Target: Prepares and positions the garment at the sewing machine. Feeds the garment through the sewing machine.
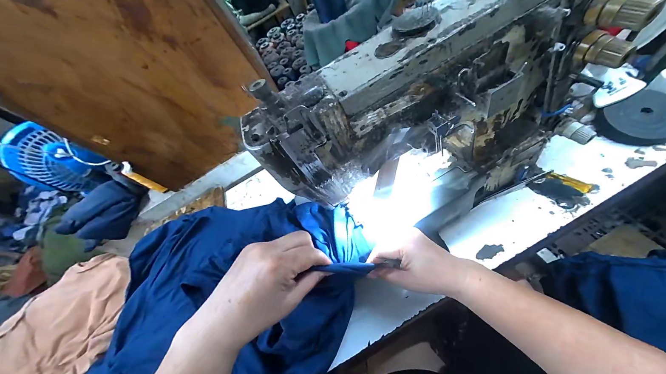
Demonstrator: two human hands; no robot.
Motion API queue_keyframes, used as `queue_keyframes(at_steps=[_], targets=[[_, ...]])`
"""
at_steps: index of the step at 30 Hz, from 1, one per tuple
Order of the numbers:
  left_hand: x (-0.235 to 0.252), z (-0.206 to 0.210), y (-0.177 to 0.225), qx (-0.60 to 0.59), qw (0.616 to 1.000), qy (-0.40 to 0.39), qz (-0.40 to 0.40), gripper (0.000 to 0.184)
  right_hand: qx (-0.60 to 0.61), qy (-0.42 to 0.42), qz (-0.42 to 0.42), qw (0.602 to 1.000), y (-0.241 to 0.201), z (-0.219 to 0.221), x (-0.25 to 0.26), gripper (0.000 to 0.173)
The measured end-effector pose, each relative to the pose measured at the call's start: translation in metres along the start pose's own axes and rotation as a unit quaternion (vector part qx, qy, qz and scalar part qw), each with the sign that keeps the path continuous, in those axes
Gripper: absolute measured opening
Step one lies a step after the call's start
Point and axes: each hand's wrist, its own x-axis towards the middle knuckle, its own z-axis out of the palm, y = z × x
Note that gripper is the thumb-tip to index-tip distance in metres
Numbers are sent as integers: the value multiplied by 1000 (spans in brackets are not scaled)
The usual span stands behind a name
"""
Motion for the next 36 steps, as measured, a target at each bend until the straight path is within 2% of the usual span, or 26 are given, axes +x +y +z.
queue_keyframes(at_steps=[3,6,9,13,19,22,26,36], targets=[[7,-4,6,122,992,-11,8,21,-2,6,-5,1000,0,0,1,18],[8,0,-8,209,977,12,-29,18,-7,10,4,1000,-1,1,3,19],[2,3,-24,151,987,23,-58,23,-11,13,14,1000,-3,0,3,22],[0,-3,-8,47,997,36,-57,24,2,14,18,1000,-2,0,0,20],[6,-9,7,78,996,39,9,21,22,24,25,999,-2,1,-1,16],[9,-8,17,69,997,25,6,19,29,21,24,999,-1,0,-3,16],[13,-4,29,56,998,-12,-6,36,22,22,14,999,0,1,-4,15],[14,16,34,87,996,-4,16,36,6,39,-30,999,3,5,-9,13]])
